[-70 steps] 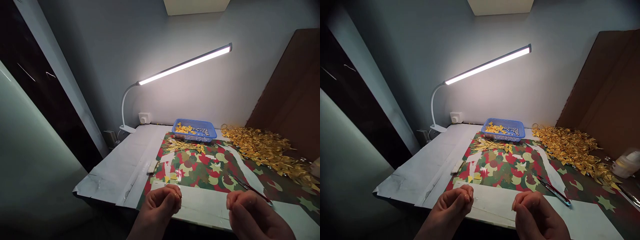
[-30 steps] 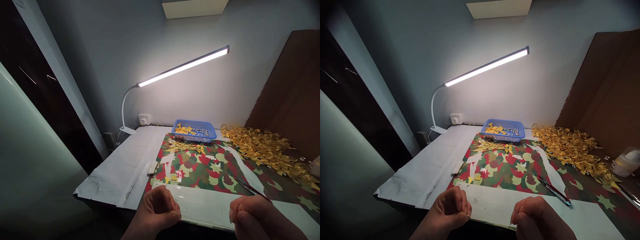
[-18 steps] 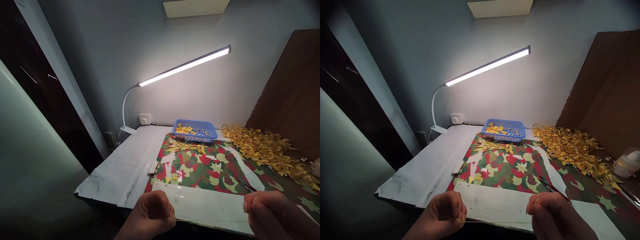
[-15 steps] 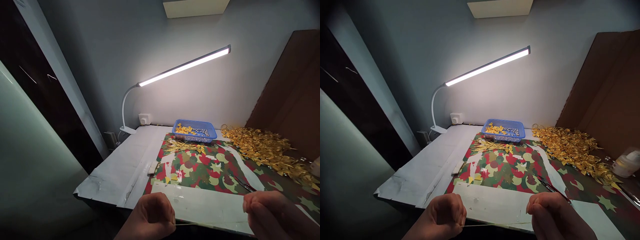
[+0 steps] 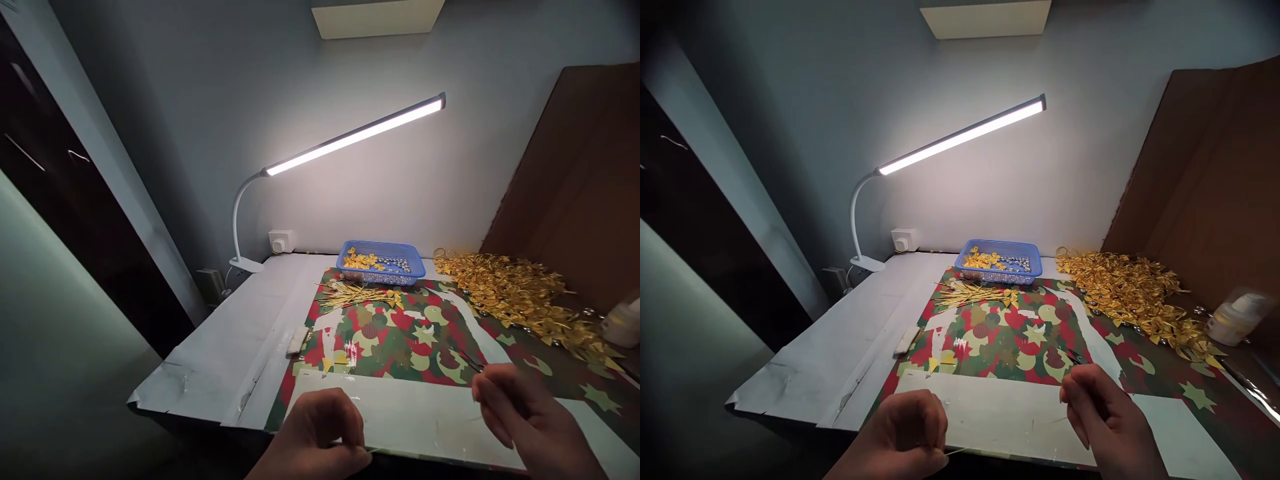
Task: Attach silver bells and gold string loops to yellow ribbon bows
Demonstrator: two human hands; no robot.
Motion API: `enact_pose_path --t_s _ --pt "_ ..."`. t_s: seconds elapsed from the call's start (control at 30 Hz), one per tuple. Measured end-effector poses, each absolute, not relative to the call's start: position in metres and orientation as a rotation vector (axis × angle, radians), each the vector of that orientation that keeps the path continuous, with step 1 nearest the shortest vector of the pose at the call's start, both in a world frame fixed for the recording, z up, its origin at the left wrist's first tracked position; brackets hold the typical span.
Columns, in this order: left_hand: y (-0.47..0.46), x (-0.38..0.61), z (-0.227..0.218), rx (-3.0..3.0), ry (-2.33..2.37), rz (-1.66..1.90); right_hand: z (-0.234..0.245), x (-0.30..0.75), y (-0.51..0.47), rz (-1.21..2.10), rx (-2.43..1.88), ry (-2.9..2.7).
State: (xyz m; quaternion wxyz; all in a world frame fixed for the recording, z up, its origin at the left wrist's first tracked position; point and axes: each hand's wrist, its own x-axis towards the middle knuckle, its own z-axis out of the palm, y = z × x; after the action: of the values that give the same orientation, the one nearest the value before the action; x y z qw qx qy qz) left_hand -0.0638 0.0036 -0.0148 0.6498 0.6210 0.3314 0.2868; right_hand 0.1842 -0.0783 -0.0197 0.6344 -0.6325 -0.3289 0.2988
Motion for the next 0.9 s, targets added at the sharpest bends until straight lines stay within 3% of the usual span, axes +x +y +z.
enact_pose_path --t_s 0.37,0.5,0.9 --pt "0.093 -0.030 -0.002 2.145 1.382 0.776 -0.057 0.232 -0.056 0.777 -1.291 -0.505" --pt "0.147 -0.024 0.001 2.332 1.544 0.578 -0.070 0.213 -0.037 0.801 -1.272 -0.605" --pt "0.174 0.043 0.003 2.698 1.256 0.303 -0.079 0.206 -0.040 0.687 -1.452 -0.869"
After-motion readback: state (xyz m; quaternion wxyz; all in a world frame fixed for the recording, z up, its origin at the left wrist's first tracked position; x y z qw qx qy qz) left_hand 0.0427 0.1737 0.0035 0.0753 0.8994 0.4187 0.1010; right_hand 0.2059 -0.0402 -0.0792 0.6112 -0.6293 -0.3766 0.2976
